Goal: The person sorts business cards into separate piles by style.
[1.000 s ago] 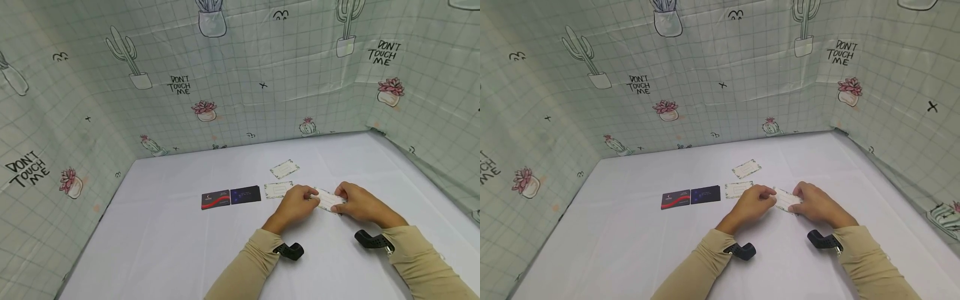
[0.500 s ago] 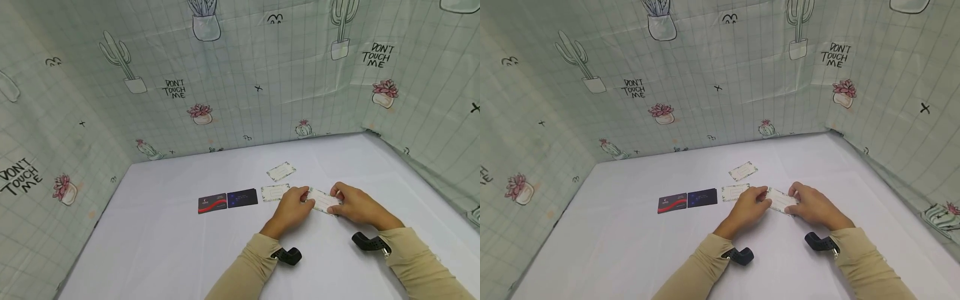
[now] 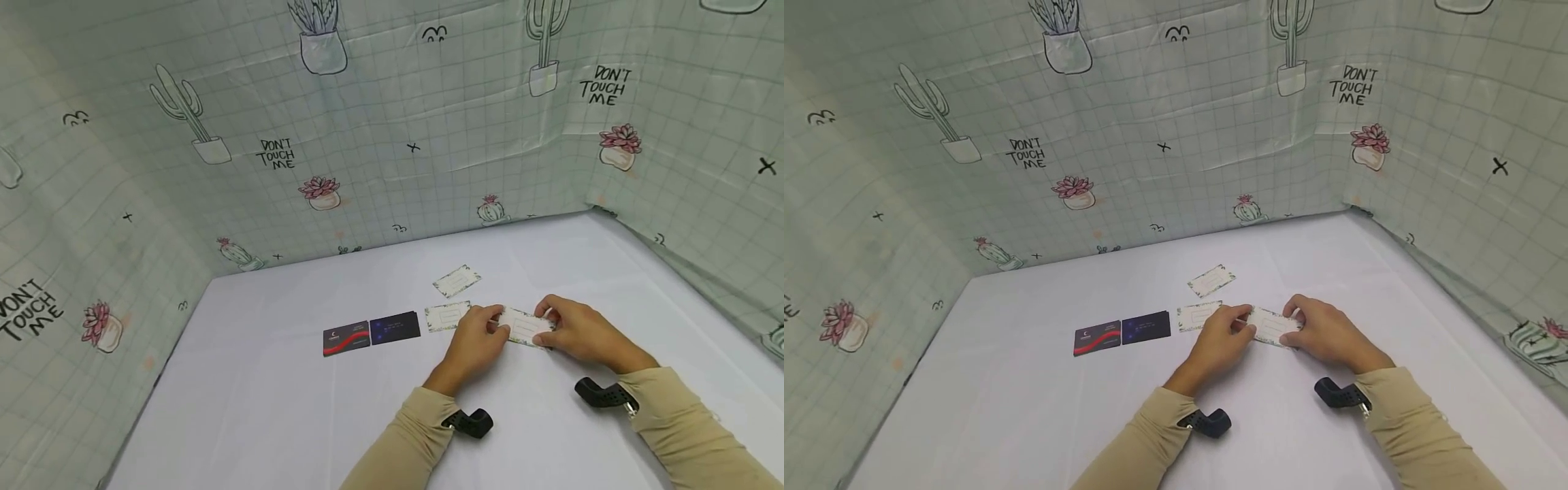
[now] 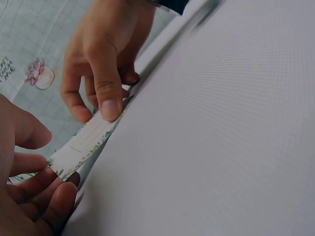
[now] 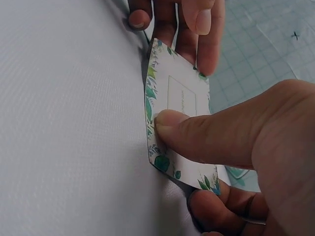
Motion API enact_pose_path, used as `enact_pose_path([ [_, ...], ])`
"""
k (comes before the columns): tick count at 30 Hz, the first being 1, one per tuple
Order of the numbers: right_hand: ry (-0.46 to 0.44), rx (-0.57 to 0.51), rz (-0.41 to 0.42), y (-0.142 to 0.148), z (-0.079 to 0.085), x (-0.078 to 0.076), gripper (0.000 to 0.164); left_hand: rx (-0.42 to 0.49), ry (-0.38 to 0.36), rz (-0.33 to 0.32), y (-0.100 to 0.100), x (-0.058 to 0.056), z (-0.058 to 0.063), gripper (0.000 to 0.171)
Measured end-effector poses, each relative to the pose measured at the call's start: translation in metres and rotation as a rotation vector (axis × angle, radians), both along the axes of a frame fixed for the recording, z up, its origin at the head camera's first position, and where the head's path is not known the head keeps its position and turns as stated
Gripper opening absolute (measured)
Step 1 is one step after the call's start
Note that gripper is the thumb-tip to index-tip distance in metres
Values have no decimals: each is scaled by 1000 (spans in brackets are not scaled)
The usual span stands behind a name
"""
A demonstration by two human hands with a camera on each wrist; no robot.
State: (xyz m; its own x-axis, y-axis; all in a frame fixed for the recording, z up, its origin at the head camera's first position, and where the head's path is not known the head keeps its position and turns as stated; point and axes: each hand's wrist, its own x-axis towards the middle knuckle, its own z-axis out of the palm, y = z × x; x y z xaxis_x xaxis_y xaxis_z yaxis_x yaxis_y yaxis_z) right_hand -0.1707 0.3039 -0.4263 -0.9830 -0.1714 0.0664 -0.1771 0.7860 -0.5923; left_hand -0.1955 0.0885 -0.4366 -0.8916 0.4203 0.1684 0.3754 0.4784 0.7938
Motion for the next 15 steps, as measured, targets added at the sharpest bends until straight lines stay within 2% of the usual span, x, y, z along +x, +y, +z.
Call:
enact_pose_path([
  [7, -16, -38, 5, -3, 3, 1, 39, 33, 34, 23, -3, 4, -1, 34],
  [15, 31, -85, 2, -4, 1, -5, 41, 58, 118, 77, -7, 2, -4, 32],
])
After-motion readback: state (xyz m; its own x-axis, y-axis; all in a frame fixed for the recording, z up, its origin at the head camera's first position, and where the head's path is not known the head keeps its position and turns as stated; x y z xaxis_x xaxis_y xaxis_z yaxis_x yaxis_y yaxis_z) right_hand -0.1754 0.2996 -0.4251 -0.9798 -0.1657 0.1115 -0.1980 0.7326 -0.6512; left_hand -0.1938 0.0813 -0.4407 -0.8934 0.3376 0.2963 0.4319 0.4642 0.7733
